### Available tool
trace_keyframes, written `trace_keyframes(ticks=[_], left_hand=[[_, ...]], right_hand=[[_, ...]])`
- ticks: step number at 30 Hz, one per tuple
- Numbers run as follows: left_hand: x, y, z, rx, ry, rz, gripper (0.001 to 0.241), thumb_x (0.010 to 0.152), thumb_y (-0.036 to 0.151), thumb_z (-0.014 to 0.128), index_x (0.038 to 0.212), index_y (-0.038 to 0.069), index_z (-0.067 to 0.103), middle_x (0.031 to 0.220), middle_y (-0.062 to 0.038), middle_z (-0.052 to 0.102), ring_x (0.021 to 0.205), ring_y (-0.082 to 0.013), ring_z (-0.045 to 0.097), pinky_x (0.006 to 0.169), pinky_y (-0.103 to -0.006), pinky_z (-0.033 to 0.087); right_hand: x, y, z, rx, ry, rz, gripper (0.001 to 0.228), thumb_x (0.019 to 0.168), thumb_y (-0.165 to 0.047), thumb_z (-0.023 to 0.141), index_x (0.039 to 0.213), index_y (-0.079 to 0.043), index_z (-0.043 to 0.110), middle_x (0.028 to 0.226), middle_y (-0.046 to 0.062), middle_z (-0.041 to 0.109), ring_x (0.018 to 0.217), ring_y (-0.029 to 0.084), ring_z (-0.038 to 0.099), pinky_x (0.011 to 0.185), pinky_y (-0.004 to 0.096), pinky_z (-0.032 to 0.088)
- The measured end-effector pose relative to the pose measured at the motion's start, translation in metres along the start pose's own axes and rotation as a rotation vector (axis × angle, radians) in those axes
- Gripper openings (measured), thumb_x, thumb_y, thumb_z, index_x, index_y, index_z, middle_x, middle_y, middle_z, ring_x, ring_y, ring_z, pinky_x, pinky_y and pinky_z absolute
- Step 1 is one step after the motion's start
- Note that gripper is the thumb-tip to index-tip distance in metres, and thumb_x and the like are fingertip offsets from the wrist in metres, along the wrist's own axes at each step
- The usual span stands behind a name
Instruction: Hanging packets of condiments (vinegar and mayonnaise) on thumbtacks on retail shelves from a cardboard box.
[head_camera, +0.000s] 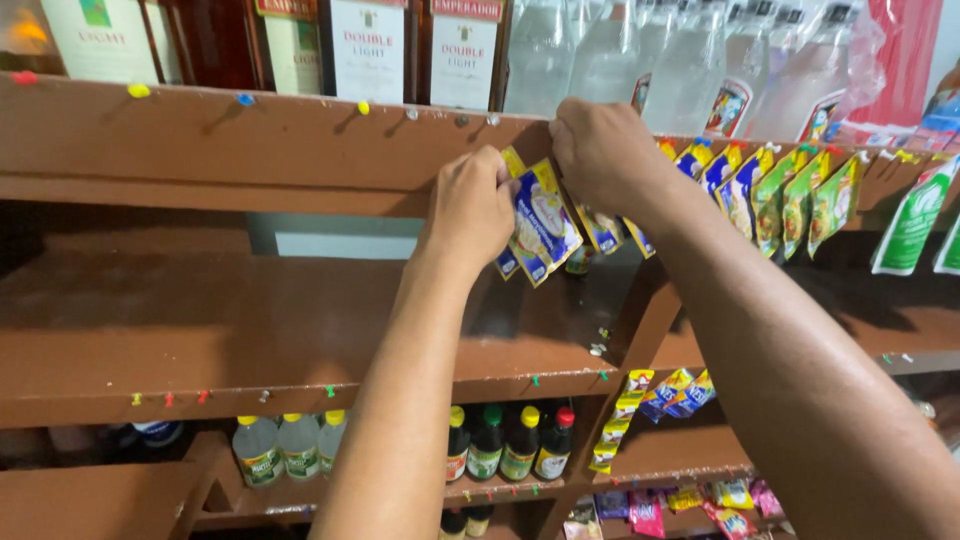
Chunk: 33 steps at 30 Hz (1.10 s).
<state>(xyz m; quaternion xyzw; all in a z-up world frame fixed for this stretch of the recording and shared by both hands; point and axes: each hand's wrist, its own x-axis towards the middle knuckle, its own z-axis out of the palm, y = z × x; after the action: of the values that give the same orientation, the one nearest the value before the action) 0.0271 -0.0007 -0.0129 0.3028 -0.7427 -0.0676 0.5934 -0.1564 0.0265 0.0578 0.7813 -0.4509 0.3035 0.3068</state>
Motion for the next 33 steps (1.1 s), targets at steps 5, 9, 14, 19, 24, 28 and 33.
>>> trace_keyframes(ticks=[5,9,14,19,24,28,33], left_hand=[[0.001,-0.006,0.006,0.005,0.025,0.023,0.013,0.088,0.007,0.072,0.084,-0.002,0.063,0.092,-0.025,0.07,0.093,-0.0441,0.068,0.081,-0.0523,0.051],[0.003,0.002,0.003,0.004,0.018,0.008,0.013,0.087,0.007,0.072,0.085,-0.002,0.063,0.092,-0.024,0.07,0.093,-0.0445,0.067,0.08,-0.0528,0.051],[0.002,-0.008,0.007,0.022,0.038,0.047,0.011,0.086,0.003,0.071,0.086,-0.003,0.062,0.092,-0.026,0.069,0.094,-0.0468,0.066,0.08,-0.0544,0.05],[0.0,-0.01,0.008,0.025,0.044,0.055,0.01,0.089,0.002,0.069,0.089,-0.004,0.061,0.094,-0.026,0.069,0.094,-0.0475,0.066,0.079,-0.0538,0.05],[0.009,0.002,0.002,0.05,0.059,0.056,0.011,0.087,0.004,0.072,0.087,-0.002,0.062,0.09,-0.027,0.068,0.093,-0.0477,0.065,0.078,-0.0543,0.049],[0.005,-0.004,0.007,0.037,0.018,0.001,0.016,0.086,0.008,0.075,0.085,-0.001,0.062,0.088,-0.025,0.069,0.091,-0.0454,0.066,0.078,-0.0534,0.05],[-0.002,-0.009,0.01,0.049,0.068,0.068,0.017,0.088,0.008,0.075,0.081,0.001,0.061,0.086,-0.022,0.07,0.091,-0.044,0.067,0.081,-0.0528,0.05]], right_hand=[[0.001,-0.005,-0.003,0.013,0.024,-0.038,0.026,0.105,-0.014,0.053,0.088,0.004,0.059,0.077,0.03,0.062,0.076,0.053,0.06,0.073,0.059,0.047],[0.002,-0.023,-0.006,-0.043,0.032,-0.012,0.025,0.102,-0.01,0.058,0.083,0.007,0.058,0.072,0.031,0.06,0.074,0.053,0.06,0.069,0.058,0.048],[0.01,-0.015,0.011,-0.215,0.02,-0.127,0.019,0.087,-0.002,0.064,0.07,0.005,0.061,0.079,0.028,0.062,0.077,0.047,0.064,0.068,0.052,0.053],[0.008,-0.008,0.014,-0.413,-0.01,-0.269,0.006,0.074,-0.005,0.067,0.071,0.0,0.068,0.086,0.024,0.065,0.073,0.045,0.065,0.066,0.051,0.054],[0.018,0.009,0.014,-0.034,0.175,0.101,0.028,0.098,-0.017,0.059,0.077,-0.002,0.071,0.081,0.028,0.067,0.081,0.05,0.063,0.086,0.058,0.048],[0.017,0.018,-0.016,0.002,0.095,0.285,0.032,0.102,-0.02,0.054,0.08,0.0,0.068,0.085,0.029,0.067,0.083,0.051,0.062,0.083,0.057,0.048],[-0.005,0.022,-0.045,-0.199,-0.241,0.082,0.031,0.106,-0.022,0.053,0.089,0.0,0.067,0.088,0.03,0.066,0.085,0.053,0.063,0.08,0.059,0.05]])
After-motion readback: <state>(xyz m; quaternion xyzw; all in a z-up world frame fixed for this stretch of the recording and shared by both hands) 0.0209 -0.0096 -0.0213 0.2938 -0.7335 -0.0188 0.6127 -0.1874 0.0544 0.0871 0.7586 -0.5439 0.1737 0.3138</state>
